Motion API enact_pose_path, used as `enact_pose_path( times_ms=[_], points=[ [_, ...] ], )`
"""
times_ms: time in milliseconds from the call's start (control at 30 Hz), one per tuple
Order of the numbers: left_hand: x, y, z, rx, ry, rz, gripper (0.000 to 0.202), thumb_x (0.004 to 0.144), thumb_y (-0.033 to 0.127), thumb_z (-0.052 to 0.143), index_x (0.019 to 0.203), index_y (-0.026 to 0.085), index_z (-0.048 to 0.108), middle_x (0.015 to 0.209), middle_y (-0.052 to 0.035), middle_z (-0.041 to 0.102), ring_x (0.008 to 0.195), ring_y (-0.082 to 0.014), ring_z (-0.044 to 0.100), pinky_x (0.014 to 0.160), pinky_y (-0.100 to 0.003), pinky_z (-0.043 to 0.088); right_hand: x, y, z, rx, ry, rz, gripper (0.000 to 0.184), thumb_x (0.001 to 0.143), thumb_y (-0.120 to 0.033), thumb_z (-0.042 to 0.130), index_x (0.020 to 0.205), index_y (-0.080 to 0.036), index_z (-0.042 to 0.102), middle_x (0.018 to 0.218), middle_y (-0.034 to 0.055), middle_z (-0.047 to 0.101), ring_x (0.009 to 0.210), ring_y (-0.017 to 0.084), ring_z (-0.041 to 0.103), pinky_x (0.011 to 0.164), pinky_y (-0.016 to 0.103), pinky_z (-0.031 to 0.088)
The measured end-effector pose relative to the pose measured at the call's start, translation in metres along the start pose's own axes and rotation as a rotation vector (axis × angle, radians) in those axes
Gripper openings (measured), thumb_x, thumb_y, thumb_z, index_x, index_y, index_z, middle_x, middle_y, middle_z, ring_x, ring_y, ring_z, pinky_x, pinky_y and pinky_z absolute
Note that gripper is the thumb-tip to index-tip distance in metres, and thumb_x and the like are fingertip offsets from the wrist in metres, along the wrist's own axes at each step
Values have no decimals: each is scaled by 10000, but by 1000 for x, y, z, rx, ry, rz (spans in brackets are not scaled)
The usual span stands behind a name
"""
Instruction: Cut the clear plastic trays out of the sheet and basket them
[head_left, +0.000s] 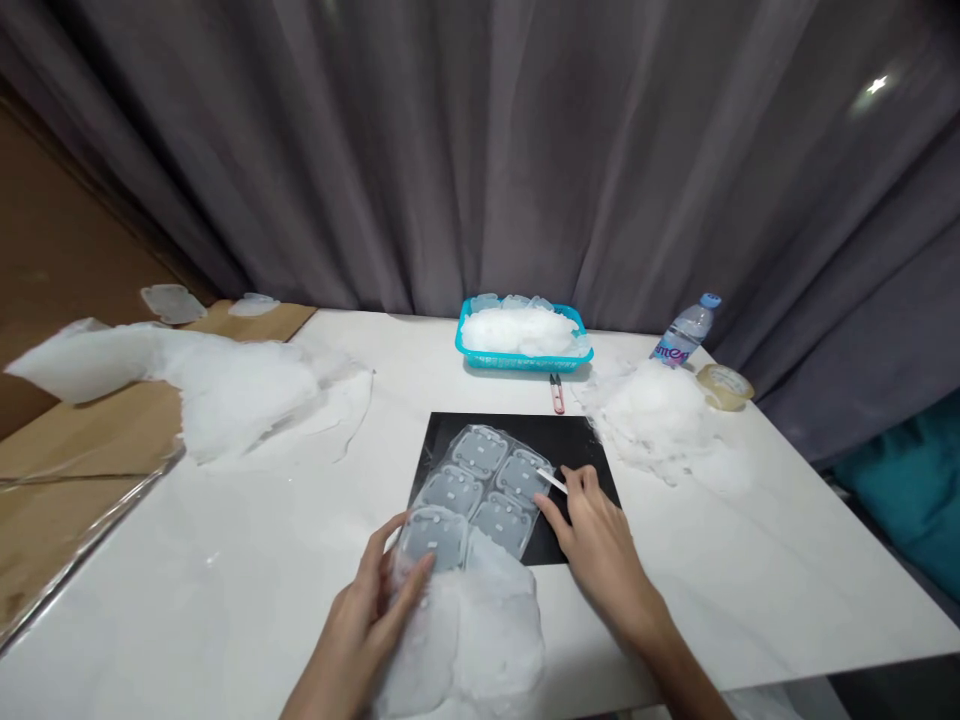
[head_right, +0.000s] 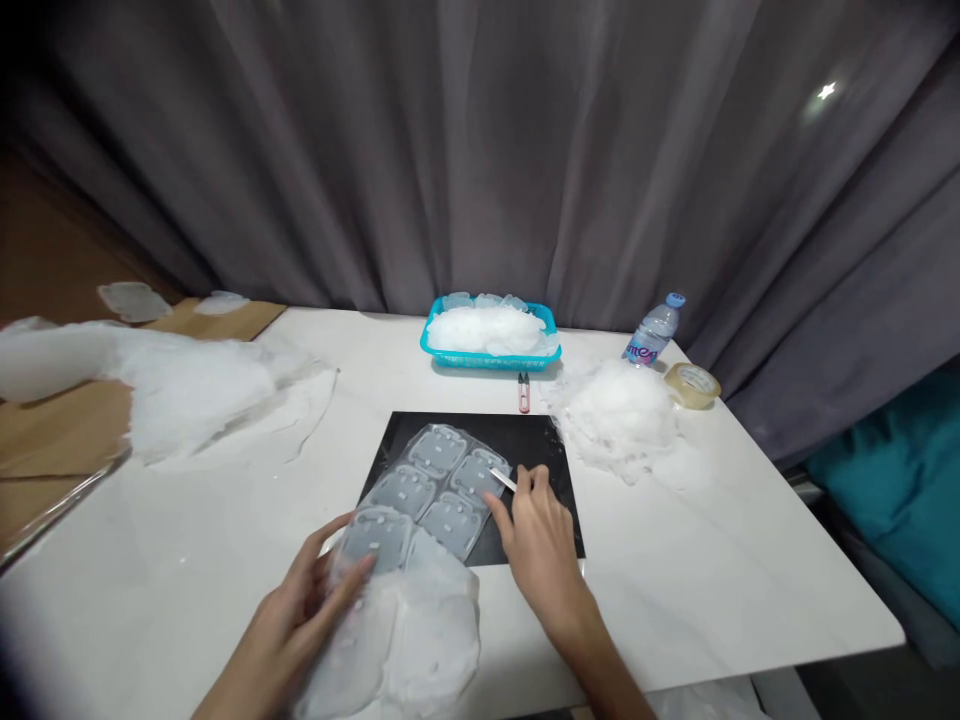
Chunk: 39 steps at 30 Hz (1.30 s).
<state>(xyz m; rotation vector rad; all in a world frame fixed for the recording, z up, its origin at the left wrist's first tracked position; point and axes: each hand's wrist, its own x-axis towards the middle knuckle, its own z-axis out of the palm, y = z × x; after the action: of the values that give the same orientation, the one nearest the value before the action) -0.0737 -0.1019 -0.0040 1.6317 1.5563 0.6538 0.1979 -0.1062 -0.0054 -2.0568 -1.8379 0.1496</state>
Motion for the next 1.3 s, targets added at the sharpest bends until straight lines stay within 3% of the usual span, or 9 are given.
enact_pose_path(
  times_ms=[167, 433, 567, 633, 733, 867, 933, 1100, 1300],
  points=[
    [12, 9, -6, 40, -83, 26, 656, 895, 624, 566, 1393, 204, 494, 597, 85, 459, 542, -176, 525, 539, -235, 395, 43, 9, 4, 63, -147, -89, 102, 1043, -252, 548, 951, -216, 571, 969, 35, 665, 860, 198, 719, 680, 259, 481],
    [46, 31, -25, 393, -341, 77, 451, 843, 601, 650, 1082, 226, 579, 638, 31, 635, 573, -213, 603, 571, -266, 351, 93, 29, 15, 93, -38, -98, 70, 1028, -199, 542, 1073, -177, 591, 1154, 112, 676, 1016, 252, 685, 732, 292, 464],
    [78, 57, -33, 567, -193, 254, 528, 821, 718, 680, 1025, 236, 604, 781, -8, 698, 663, -234, 653, 604, -283, 390, 91, 33, 26, 137, 25, -136, 113, 1026, -209, 523, 1082, -185, 619, 1135, 96, 661, 923, 222, 688, 706, 289, 487],
    [97, 69, -25, 516, -171, 480, 483, 906, 679, 631, 1076, 228, 609, 1028, -61, 718, 910, -264, 690, 782, -335, 492, 89, 34, 26, 165, 59, -159, 137, 1032, -222, 510, 1062, -187, 639, 1116, 91, 648, 899, 211, 684, 726, 293, 505],
    [127, 78, 1, 389, -315, 749, 441, 1030, 548, 540, 1331, 227, 561, 1359, -113, 633, 1273, -283, 594, 1076, -421, 468, 88, 37, 16, 216, 132, -197, 265, 1080, -298, 423, 1037, -189, 660, 1082, 96, 623, 901, 204, 666, 797, 312, 525],
    [153, 70, 38, 386, -328, 858, 630, 1031, 560, 544, 1542, 206, 437, 1586, -166, 486, 1474, -326, 453, 1222, -503, 365, 88, 44, -5, 438, 238, -318, 532, 1128, -435, 209, 1013, -209, 677, 1035, 97, 636, 1032, 236, 616, 985, 400, 505],
    [158, 63, 48, 436, -340, 855, 680, 1037, 586, 511, 1580, 190, 407, 1624, -174, 451, 1503, -332, 425, 1238, -521, 348, 89, 51, -10, 581, 163, -326, 645, 1116, -537, 134, 1004, -217, 683, 1015, 86, 658, 1035, 233, 613, 990, 415, 512],
    [151, 53, 56, 544, -290, 830, 768, 1035, 624, 473, 1606, 121, 369, 1662, -207, 389, 1542, -353, 368, 1263, -546, 309, 89, 61, -5, 954, -207, -215, 658, 1055, -696, 276, 945, -184, 674, 753, 23, 627, 618, 153, 624, 613, 291, 538],
    [125, 45, 59, 563, -186, 759, 740, 1055, 601, 438, 1632, 150, 334, 1671, -185, 384, 1558, -352, 339, 1267, -552, 301, 90, 48, -11, 815, -271, -317, 255, 966, -443, 684, 910, -204, 752, 955, 45, 736, 886, 184, 705, 830, 302, 554]
  ],
)
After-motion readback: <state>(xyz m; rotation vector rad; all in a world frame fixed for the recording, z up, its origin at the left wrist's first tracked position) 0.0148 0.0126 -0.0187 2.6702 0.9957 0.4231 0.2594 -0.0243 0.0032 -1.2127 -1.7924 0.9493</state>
